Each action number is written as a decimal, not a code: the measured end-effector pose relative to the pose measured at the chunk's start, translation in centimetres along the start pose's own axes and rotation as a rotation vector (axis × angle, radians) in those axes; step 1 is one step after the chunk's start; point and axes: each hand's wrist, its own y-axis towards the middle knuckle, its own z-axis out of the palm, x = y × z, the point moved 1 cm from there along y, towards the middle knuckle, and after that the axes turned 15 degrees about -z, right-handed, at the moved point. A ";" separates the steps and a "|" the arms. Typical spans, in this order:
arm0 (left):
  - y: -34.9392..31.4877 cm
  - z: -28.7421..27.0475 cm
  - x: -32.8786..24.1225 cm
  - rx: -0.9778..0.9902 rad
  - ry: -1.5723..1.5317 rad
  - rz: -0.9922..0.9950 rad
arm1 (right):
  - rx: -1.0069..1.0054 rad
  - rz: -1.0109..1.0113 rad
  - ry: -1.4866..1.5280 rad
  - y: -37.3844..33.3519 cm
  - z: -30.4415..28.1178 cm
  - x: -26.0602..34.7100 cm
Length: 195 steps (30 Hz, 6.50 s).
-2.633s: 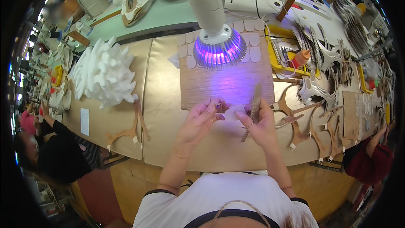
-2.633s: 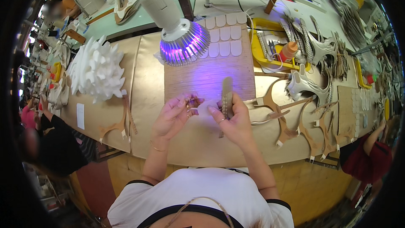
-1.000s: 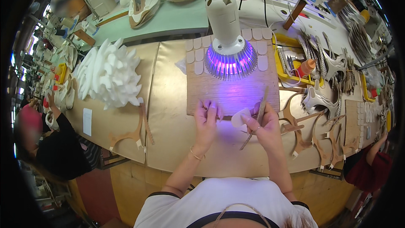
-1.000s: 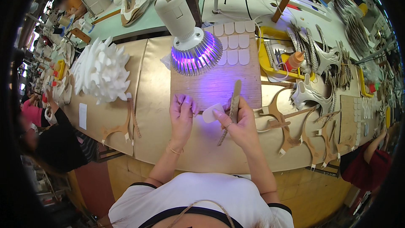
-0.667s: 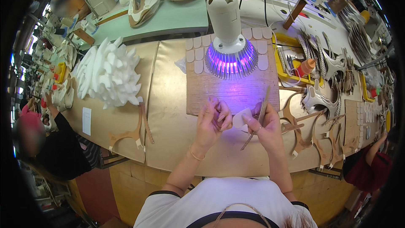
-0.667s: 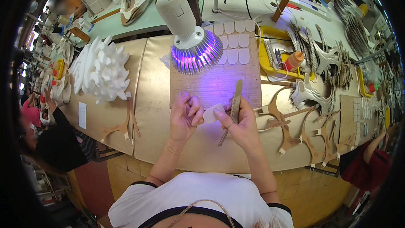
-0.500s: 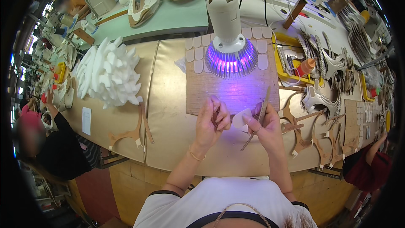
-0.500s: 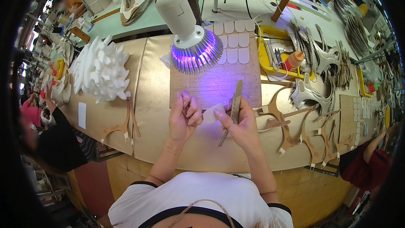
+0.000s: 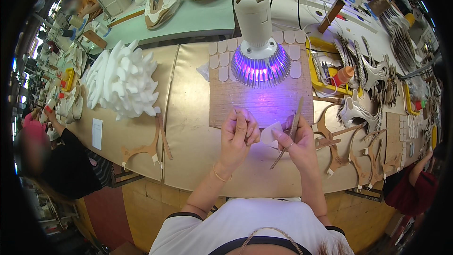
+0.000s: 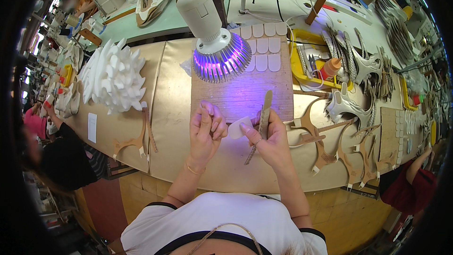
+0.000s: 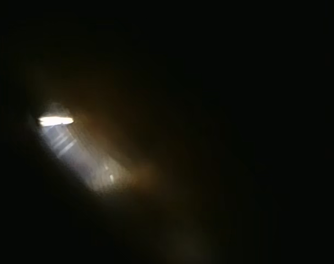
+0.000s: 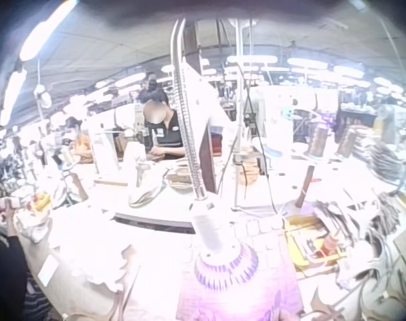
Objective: The person repeatedly picks up small white foam pieces and attaches them to silver braided strips under a purple UV lamp. They handle the strips one at a time, aligning and pressing the foam pieces onto the braids, then place the finished strips into a yellow tray. The person also gathers and stacks completed strips on the table.
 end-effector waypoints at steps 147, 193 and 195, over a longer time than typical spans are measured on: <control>3.8 -2.3 0.3 -0.177 0.220 -0.220 | 0.234 0.071 -0.453 0.6 1.8 -2.1; -5.8 -14.3 1.3 -1.095 1.586 0.211 | 0.146 -0.055 -1.369 -0.2 -23.4 4.9; -6.8 -18.0 -1.7 -1.401 1.614 0.092 | 0.069 0.032 -1.400 -2.6 -22.5 4.8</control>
